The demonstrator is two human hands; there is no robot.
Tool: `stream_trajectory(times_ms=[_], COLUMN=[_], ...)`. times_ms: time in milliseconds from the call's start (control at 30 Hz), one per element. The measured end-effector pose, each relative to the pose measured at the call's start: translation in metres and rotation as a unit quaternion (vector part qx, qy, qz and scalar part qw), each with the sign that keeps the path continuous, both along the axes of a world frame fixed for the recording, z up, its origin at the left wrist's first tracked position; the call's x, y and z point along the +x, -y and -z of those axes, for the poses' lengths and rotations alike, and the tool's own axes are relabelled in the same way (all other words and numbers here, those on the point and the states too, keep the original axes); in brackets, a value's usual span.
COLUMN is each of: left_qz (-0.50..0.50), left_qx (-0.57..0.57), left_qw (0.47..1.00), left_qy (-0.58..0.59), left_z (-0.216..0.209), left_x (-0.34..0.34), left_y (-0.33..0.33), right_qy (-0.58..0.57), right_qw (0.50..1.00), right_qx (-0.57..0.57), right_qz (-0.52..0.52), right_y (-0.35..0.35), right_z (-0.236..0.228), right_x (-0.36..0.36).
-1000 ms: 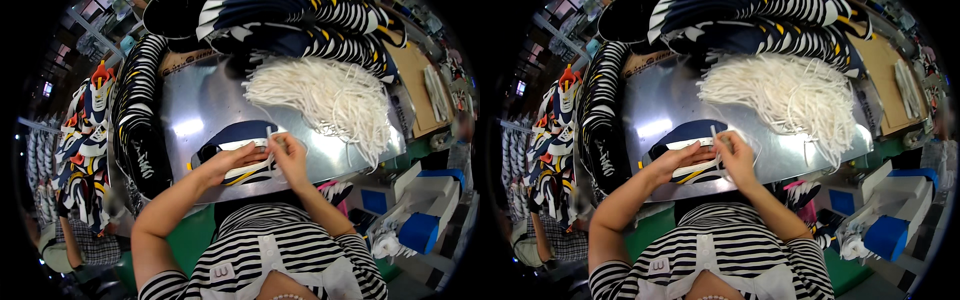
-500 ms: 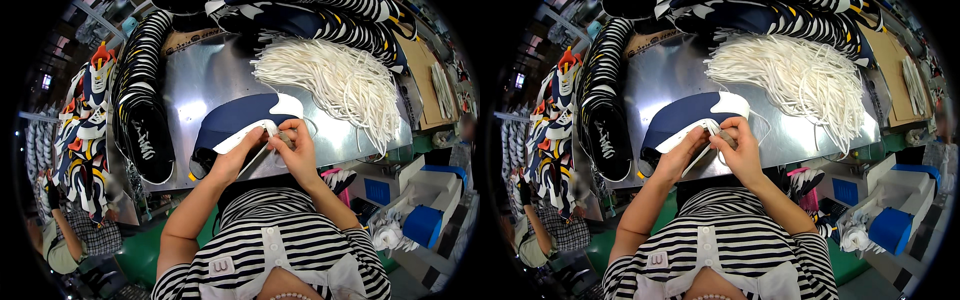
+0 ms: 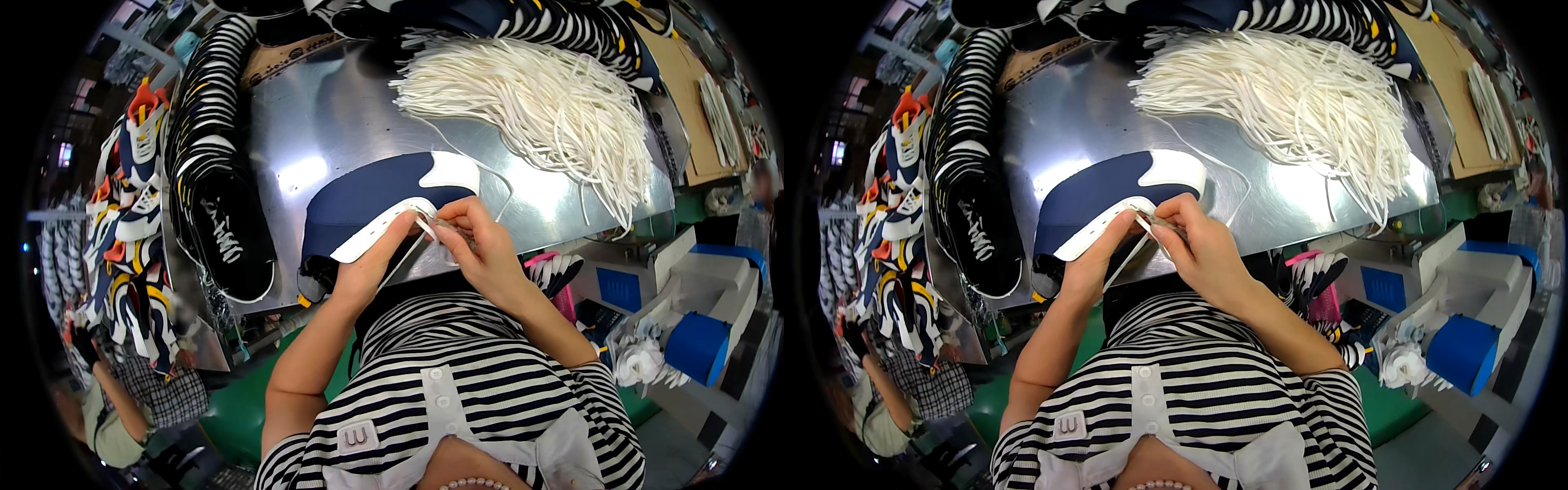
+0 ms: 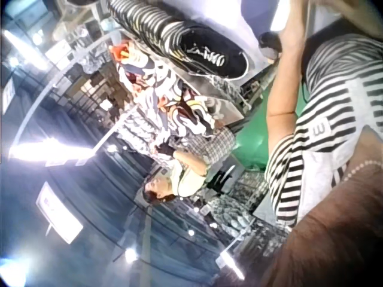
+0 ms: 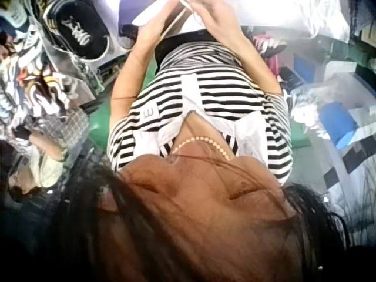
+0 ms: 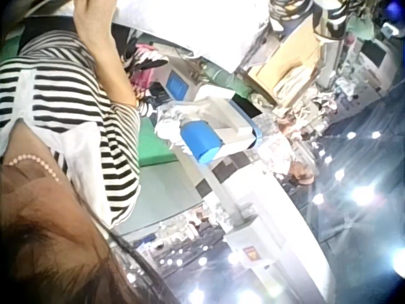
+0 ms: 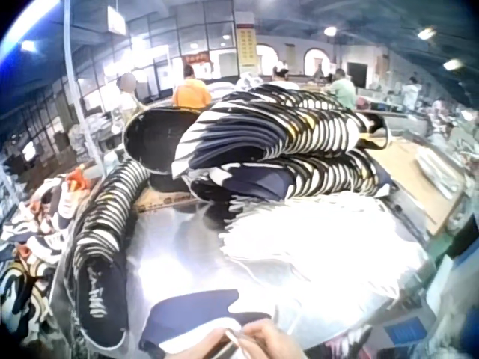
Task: The person laces a blue, white, and yellow sneaker by threading white shoelaces through the eyelets and tying them. The person repeats this process on multiple shoes, picking up each shoe, lacing it, and placing it on a pile.
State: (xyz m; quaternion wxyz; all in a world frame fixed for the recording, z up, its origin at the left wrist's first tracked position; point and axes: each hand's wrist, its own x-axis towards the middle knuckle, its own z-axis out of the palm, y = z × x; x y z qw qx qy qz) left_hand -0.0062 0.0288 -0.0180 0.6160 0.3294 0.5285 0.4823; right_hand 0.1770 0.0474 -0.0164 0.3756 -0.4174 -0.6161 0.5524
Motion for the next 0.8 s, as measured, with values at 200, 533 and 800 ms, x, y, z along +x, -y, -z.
stream_trajectory(times_ms=[200, 533, 800], left_qz=[0.009, 0.156, 0.130], left_qx=[0.016, 0.099, 0.033], left_qw=[0.996, 0.915, 0.923], left_qy=[-0.091, -0.358, -0.361], left_z=[-0.004, 0.013, -0.006], left_x=[0.002, 0.015, 0.009], left_y=[-0.002, 0.008, 0.012], right_qy=[-0.008, 0.225, 0.110], right_qw=[1.000, 0.969, 0.971], right_qx=[0.004, 0.087, 0.195], right_qz=[0.010, -0.049, 0.078], right_y=[-0.005, -0.002, 0.005], right_z=[0.002, 0.014, 0.032], right_x=[0.005, -0.015, -0.031])
